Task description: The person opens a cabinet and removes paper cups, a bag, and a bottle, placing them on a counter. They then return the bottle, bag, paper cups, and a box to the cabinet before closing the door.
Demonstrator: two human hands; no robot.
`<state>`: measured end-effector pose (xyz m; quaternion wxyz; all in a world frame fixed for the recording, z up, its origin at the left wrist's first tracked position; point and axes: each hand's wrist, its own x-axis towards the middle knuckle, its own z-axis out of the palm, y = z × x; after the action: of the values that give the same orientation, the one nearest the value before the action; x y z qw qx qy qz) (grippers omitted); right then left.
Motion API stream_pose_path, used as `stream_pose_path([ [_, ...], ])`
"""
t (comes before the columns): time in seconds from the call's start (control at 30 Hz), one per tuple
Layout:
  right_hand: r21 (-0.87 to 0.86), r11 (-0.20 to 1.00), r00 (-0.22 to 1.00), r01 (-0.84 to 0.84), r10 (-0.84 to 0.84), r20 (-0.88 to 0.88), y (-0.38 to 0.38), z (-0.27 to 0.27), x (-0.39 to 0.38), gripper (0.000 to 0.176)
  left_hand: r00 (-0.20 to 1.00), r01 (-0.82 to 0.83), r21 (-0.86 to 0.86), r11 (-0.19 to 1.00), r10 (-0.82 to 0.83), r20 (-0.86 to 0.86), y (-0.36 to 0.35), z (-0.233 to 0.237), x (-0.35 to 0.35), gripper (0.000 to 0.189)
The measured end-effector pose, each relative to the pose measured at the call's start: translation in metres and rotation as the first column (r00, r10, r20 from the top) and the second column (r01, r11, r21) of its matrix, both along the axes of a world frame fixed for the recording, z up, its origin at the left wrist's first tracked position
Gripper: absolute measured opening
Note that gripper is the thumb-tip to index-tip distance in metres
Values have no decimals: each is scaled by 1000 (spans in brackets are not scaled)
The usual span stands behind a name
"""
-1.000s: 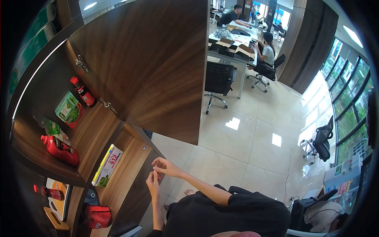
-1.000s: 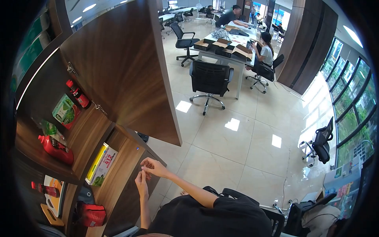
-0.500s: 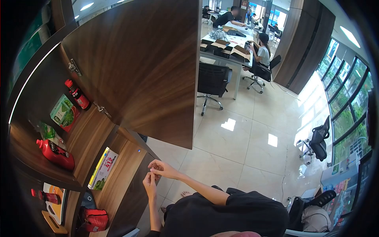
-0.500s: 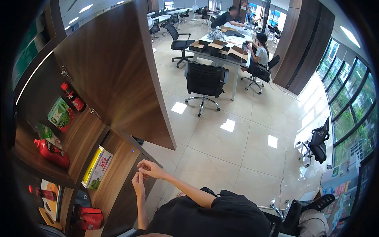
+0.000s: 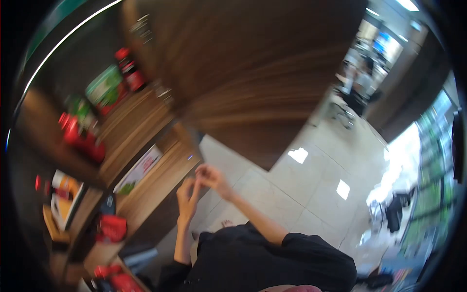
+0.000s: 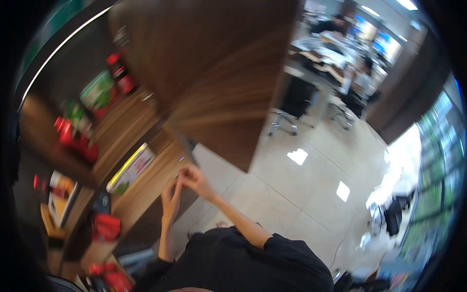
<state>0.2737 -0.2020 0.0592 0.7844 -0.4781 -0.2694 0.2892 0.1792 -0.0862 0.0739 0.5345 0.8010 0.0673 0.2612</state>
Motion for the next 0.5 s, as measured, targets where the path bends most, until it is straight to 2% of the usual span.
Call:
stream_pose_path([
  [0.03,14,1000,999,3,-4,32,6,4,6,25,999,-39,89,995,36,34,1,23,1,17],
  [0.07,31,999,998,44,-46,47,12,18,4,26,998,-53,249,967,42,47,11,32,-1,13],
  [0.1,85,996,993,2,-12,117,20,19,10,26,992,-65,379,923,18,127,21,39,0,9],
  [0.17,148,989,983,-26,-1,181,48,66,15,24,973,-220,494,841,155,170,41,67,-8,10],
  [0.2,149,989,979,-21,-11,205,60,79,17,23,964,-245,561,790,140,225,51,83,4,11],
  [0.27,108,994,976,-10,-14,217,83,98,25,22,942,-322,576,751,194,274,74,91,13,13],
  [0.33,86,995,922,-48,11,386,112,106,36,21,918,-393,590,705,268,291,96,96,19,18],
  [0.37,67,995,909,-69,35,415,128,108,43,21,901,-434,599,673,327,285,107,97,22,22],
  [0.5,-65,990,818,-126,140,557,205,90,79,23,818,-541,676,501,500,285,165,87,26,34],
])
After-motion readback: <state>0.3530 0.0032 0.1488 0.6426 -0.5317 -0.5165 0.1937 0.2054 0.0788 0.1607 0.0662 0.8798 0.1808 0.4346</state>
